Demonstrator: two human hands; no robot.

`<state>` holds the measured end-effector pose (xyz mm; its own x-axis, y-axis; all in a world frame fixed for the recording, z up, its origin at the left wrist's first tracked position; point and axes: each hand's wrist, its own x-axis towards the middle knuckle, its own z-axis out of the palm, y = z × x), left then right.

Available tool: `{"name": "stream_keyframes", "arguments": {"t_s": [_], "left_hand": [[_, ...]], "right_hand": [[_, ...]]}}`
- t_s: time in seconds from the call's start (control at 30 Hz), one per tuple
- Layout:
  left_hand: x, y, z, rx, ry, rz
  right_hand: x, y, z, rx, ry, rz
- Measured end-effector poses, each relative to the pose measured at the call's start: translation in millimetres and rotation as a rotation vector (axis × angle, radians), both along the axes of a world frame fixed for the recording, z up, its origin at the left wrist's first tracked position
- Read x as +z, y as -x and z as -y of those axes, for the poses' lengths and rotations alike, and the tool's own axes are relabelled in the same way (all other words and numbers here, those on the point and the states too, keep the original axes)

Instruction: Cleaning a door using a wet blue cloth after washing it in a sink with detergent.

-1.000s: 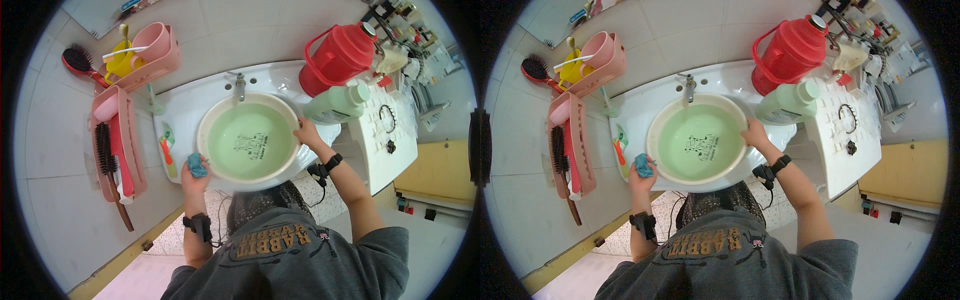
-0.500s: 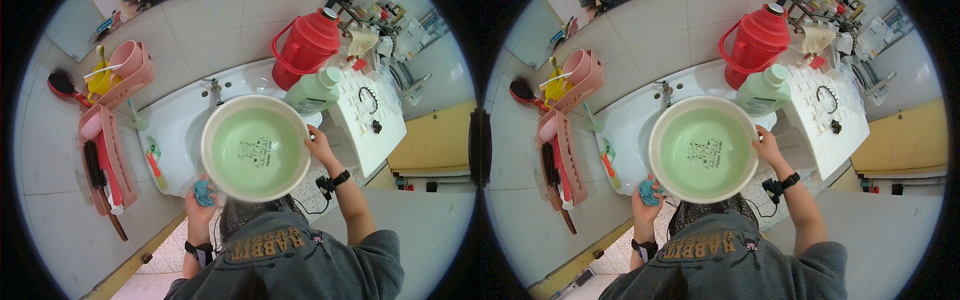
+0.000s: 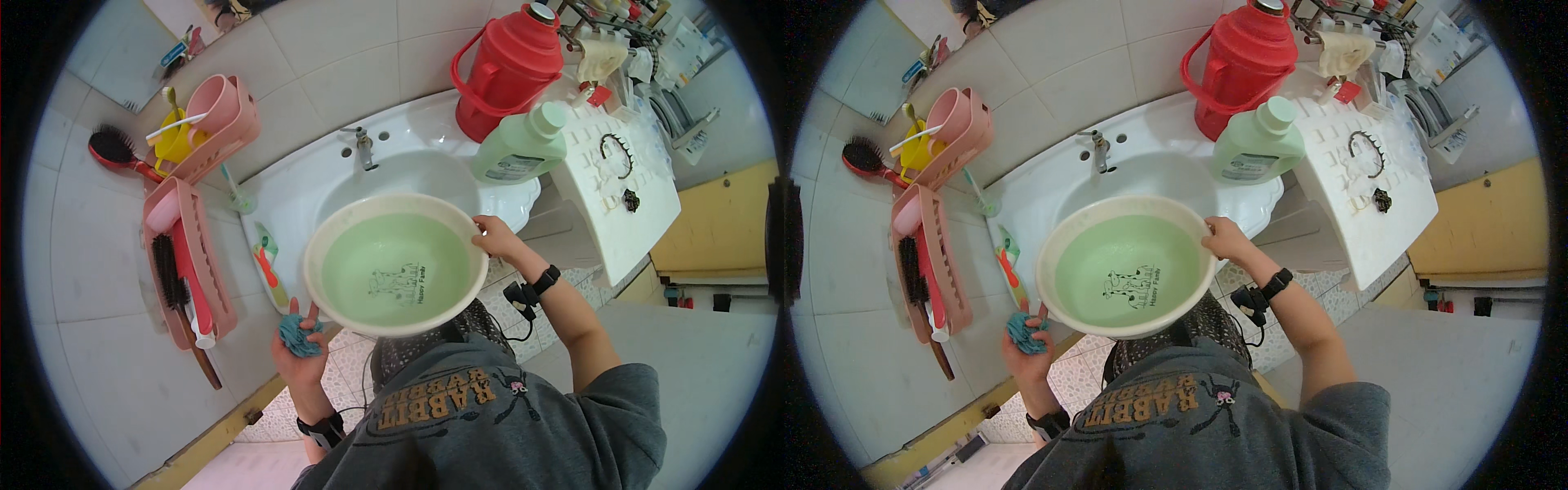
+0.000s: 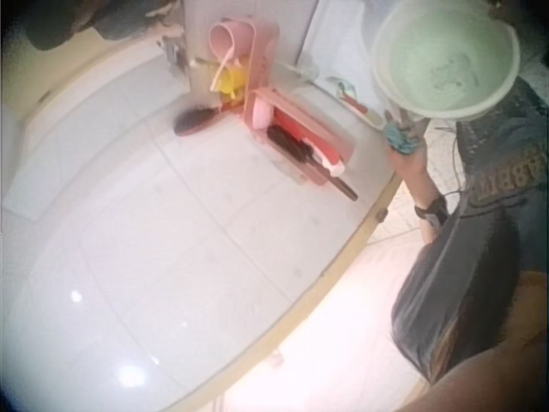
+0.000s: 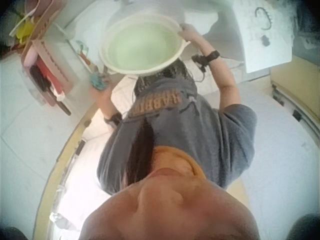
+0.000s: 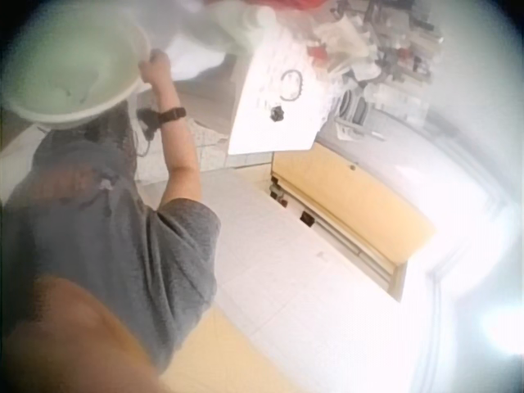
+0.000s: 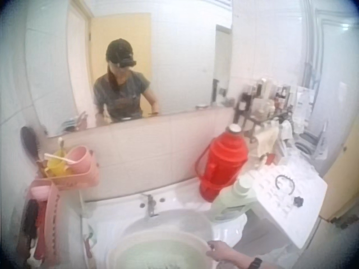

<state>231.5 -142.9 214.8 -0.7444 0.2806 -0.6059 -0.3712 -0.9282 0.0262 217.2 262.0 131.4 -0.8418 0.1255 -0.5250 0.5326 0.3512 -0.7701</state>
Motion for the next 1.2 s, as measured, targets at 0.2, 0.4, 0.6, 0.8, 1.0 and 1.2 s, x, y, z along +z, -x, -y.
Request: {"name": "stream_keyframes", "arguments": {"t_s": [0.2, 0.4, 0.6, 0.8, 1.0, 1.2], "left_hand": [[18, 17, -17, -0.026, -0.059, -0.131], [46, 55, -28, -0.062, -0.006, -0.268], [69, 83, -36, -0.072, 0.072, -0.267], [85, 123, -72, -0.176, 0.114, -0.266], [90, 147, -103, -0.26, 0.141, -0.266], [99, 158, -131, -0.295, 0.115, -0.252]], "right_hand": [[-20, 8, 0, -0.021, 0.049, 0.065], [-54, 21, 26, 0.04, 0.182, 0.147], [-68, 29, 57, 0.115, 0.199, 0.245], [-87, 36, 73, 0.19, 0.32, 0.396], [-95, 31, 87, 0.222, 0.417, 0.449], [-173, 18, 94, 0.321, 0.589, 0.198]]}}
